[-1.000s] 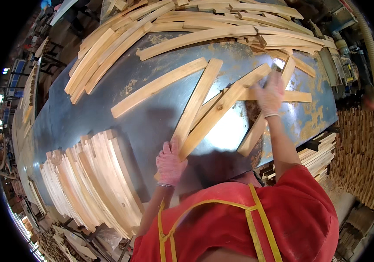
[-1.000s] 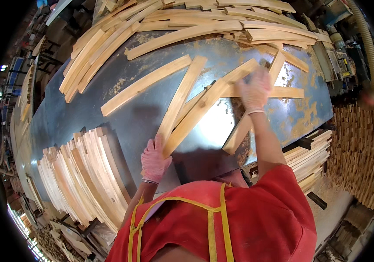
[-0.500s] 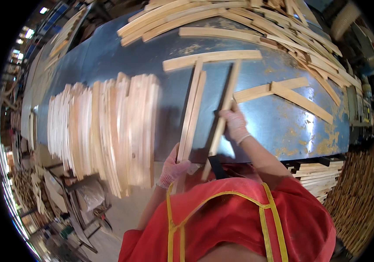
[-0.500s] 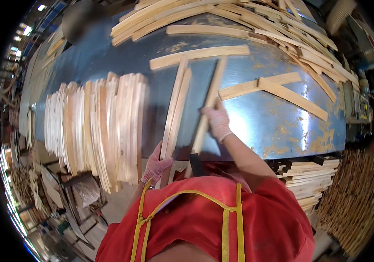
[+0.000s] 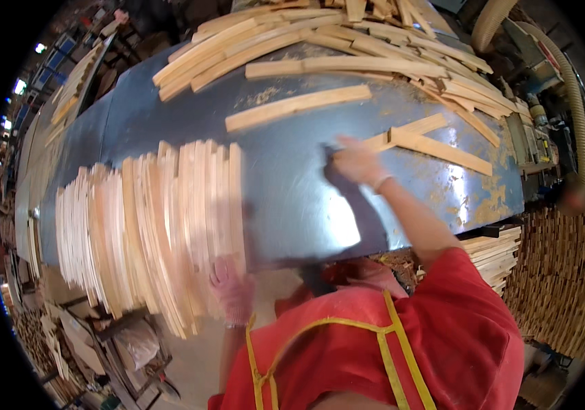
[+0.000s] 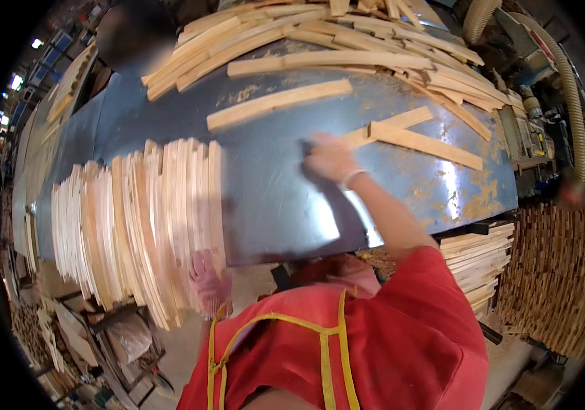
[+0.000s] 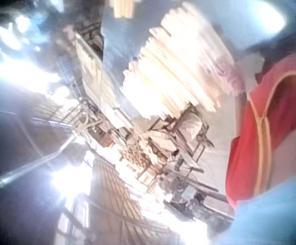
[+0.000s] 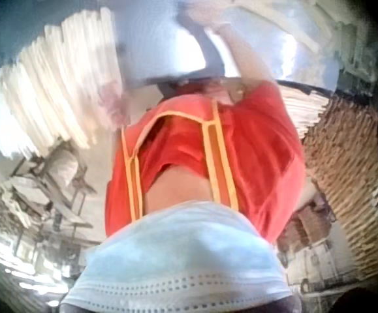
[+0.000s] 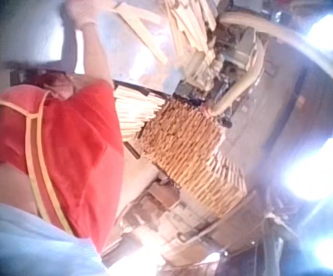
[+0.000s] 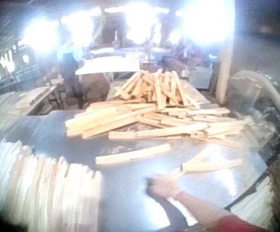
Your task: The person repeatedly picks up individual wooden planks from a large pile on a metal table and stacks them into a neat pile. The person wears gloves and a red shirt while performing this repetitive sorting task in a workshop environment.
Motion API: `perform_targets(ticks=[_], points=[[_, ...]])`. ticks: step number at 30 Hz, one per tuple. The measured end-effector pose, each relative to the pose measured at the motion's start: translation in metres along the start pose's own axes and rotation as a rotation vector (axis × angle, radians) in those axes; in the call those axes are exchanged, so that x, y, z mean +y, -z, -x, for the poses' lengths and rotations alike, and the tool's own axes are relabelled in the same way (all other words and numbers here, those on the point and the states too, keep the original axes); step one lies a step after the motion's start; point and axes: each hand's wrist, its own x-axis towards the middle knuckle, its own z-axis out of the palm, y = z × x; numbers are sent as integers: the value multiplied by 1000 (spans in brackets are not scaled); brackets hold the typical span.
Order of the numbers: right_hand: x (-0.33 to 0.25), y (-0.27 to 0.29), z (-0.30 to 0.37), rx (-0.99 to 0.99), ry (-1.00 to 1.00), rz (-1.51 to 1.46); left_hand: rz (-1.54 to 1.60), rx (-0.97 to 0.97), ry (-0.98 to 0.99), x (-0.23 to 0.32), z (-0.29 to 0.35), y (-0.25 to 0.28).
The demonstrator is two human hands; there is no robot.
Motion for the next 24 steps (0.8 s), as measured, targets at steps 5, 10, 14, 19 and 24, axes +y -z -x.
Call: perform_targets(ticks=[5, 10, 14, 19, 24], points=[[230, 79, 41, 292, -462, 655, 133, -121, -188, 67, -42, 8], [159, 92, 7, -25, -186, 687, 269, -163, -337, 159, -99, 30], [164, 68, -35, -91, 117, 643, 293, -163, -450, 219, -150, 26], [93, 99, -94, -484, 20, 258, 599, -327, -183, 268, -172, 23], [24, 79, -146, -609, 420, -290, 1732, -362, 362, 286, -198, 6]])
